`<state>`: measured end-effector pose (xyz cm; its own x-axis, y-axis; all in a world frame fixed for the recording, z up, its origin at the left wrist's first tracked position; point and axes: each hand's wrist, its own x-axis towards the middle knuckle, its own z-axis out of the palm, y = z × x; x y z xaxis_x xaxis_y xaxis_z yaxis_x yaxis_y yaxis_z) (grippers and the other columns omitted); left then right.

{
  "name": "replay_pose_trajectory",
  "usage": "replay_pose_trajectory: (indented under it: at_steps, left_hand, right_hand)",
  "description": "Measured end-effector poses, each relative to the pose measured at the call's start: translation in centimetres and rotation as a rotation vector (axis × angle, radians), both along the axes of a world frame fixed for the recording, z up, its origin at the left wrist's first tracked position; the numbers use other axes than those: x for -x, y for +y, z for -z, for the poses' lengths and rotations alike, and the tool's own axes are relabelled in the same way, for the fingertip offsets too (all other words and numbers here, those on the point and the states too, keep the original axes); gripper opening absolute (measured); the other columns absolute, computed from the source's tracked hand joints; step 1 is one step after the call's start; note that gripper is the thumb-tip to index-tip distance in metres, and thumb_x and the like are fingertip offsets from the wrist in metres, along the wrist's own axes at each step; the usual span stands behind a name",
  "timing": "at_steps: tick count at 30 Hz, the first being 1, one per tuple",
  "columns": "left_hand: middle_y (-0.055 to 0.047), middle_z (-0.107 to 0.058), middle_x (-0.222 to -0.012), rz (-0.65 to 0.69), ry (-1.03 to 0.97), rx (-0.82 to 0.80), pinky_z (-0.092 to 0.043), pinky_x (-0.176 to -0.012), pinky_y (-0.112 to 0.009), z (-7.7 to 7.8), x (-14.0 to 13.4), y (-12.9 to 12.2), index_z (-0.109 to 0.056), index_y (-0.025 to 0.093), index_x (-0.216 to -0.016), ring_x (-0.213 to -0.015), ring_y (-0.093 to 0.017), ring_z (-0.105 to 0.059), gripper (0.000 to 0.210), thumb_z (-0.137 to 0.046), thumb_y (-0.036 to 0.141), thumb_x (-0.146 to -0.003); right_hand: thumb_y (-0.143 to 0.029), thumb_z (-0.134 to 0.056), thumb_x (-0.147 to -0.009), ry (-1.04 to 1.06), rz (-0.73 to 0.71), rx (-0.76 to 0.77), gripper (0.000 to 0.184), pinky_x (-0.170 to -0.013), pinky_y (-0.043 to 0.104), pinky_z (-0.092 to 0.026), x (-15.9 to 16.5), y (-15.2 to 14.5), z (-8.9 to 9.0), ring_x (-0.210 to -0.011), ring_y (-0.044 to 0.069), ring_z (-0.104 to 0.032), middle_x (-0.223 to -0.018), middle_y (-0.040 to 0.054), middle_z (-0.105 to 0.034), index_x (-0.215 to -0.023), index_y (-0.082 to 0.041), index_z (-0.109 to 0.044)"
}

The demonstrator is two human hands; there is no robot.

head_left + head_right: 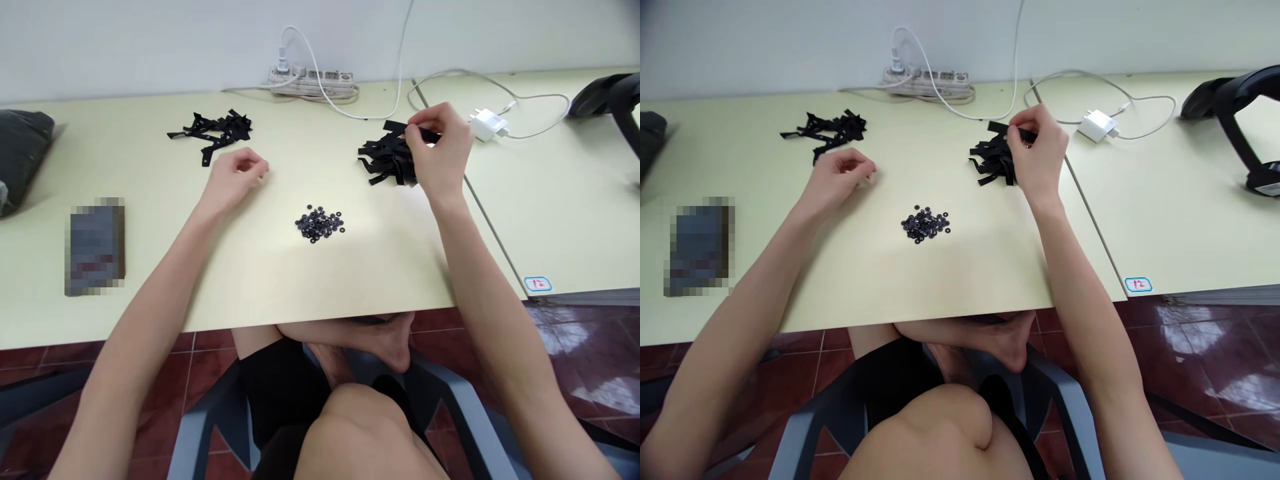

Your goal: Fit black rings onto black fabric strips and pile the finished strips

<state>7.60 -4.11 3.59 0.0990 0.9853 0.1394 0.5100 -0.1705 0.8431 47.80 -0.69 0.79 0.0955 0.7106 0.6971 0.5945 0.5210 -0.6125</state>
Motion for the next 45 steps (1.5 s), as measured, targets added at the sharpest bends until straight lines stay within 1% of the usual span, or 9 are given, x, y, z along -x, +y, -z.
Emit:
replay_pose_trajectory:
  at_steps: [4, 8, 16, 21, 26, 30, 36, 40, 45]
  left_hand:
    - [0.002, -0.056, -0.104, -0.215, 0.185, -0.085, -0.038, -0.104, -0.04, 0.4, 4.9, 1.4, -0.061, 0.021, -0.098, -0.103, -0.014, -0.045, 0.045, -0.08, 0.061, -0.104]
    - [-0.004, -0.048, -0.121, -0.459, 0.302, -0.164, -0.024, -0.124, -0.045, 1.1, 7.5, 2.2, -0.064, 0.022, -0.109, -0.13, -0.027, -0.032, 0.039, -0.09, 0.048, -0.098]
    - [-0.002, -0.05, -0.105, -0.535, 0.127, -0.15, -0.03, -0.124, -0.041, 1.8, 7.7, 3.2, -0.075, 0.013, -0.097, -0.103, -0.019, -0.043, 0.012, -0.082, 0.004, -0.093]
    - [0.0, -0.06, -0.113, -0.542, -0.106, -0.21, -0.05, -0.103, -0.036, 1.1, 7.3, 3.2, -0.072, 0.014, -0.103, -0.095, -0.013, -0.055, 0.011, -0.075, 0.003, -0.101]
    - [0.0, -0.075, -0.107, -0.375, -0.333, -0.246, -0.06, -0.09, -0.032, -0.3, 3.0, 2.4, -0.065, 0.019, -0.11, -0.094, -0.013, -0.069, 0.024, -0.08, 0.038, -0.107]
    - [-0.004, -0.079, -0.1, -0.007, -0.515, -0.158, -0.063, -0.094, -0.036, -1.7, -2.7, -1.1, -0.064, 0.024, -0.106, -0.098, -0.02, -0.076, 0.05, -0.091, 0.063, -0.09]
    - [-0.008, -0.079, -0.108, 0.451, -0.385, -0.014, -0.061, -0.098, -0.038, -2.5, -7.2, -6.0, -0.072, 0.022, -0.108, -0.102, -0.022, -0.075, 0.039, -0.078, 0.06, -0.106]
    - [-0.009, -0.079, -0.109, 0.501, -0.354, 0.061, -0.06, -0.1, -0.041, -1.7, -7.0, -6.1, -0.074, 0.021, -0.11, -0.106, -0.025, -0.076, 0.038, -0.076, 0.059, -0.107]
    - [-0.009, -0.078, -0.122, 0.375, -0.358, 0.067, -0.059, -0.107, -0.044, -1.3, -6.7, -5.6, -0.076, 0.021, -0.105, -0.108, -0.025, -0.077, 0.037, -0.078, 0.059, -0.105]
  right_hand:
    - [-0.048, -0.08, -0.105, 0.017, 0.151, -0.006, 0.027, -0.079, 0.04, -0.048, -2.3, 3.1, 3.1, -0.089, 0.019, -0.071, -0.097, 0.0147, -0.084, -0.099, -0.022, -0.08]
    - [-0.05, -0.066, -0.113, -0.078, 0.336, 0.0, 0.036, -0.105, 0.05, -0.049, -1.2, 2.7, 3.4, -0.122, 0.03, -0.068, -0.119, 0.0185, -0.08, -0.111, -0.018, -0.081]
    - [-0.03, -0.053, -0.116, -0.163, 0.111, -0.051, 0.021, -0.113, 0.055, -0.051, 4.1, -1.3, 0.9, -0.117, 0.03, -0.065, -0.116, 0.0093, -0.075, -0.113, -0.026, -0.073]
    - [-0.018, -0.054, -0.11, -0.151, -0.056, -0.049, 0.019, -0.111, 0.051, -0.05, 7.5, -3.5, 0.5, -0.116, 0.029, -0.065, -0.112, 0.008, -0.077, -0.105, -0.027, -0.07]
    - [-0.021, -0.053, -0.111, -0.087, -0.267, -0.008, 0.019, -0.103, 0.046, -0.054, 8.8, -5.6, 0.4, -0.111, 0.027, -0.065, -0.109, 0.008, -0.076, -0.106, -0.027, -0.07]
    - [-0.034, -0.053, -0.115, 0.073, -0.449, 0.199, 0.017, -0.1, 0.043, -0.055, 9.3, -6.9, 0.0, -0.109, 0.024, -0.069, -0.117, 0.0075, -0.076, -0.117, -0.028, -0.069]
    - [-0.056, -0.066, -0.112, 0.39, -0.776, 0.525, 0.03, -0.096, 0.039, -0.058, 10.3, -8.7, -1.0, -0.098, 0.02, -0.072, -0.108, 0.0034, -0.075, -0.124, -0.028, -0.069]
    - [-0.054, -0.08, -0.103, 0.425, -0.81, 0.557, 0.031, -0.094, 0.04, -0.06, 10.1, -8.4, -0.9, -0.094, 0.02, -0.074, -0.1, 0.0028, -0.076, -0.114, -0.027, -0.07]
    - [-0.041, -0.082, -0.099, 0.455, -0.624, 0.484, 0.017, -0.096, 0.043, -0.061, 9.4, -7.3, -0.5, -0.093, 0.021, -0.076, -0.093, 0.0015, -0.075, -0.106, -0.027, -0.074]
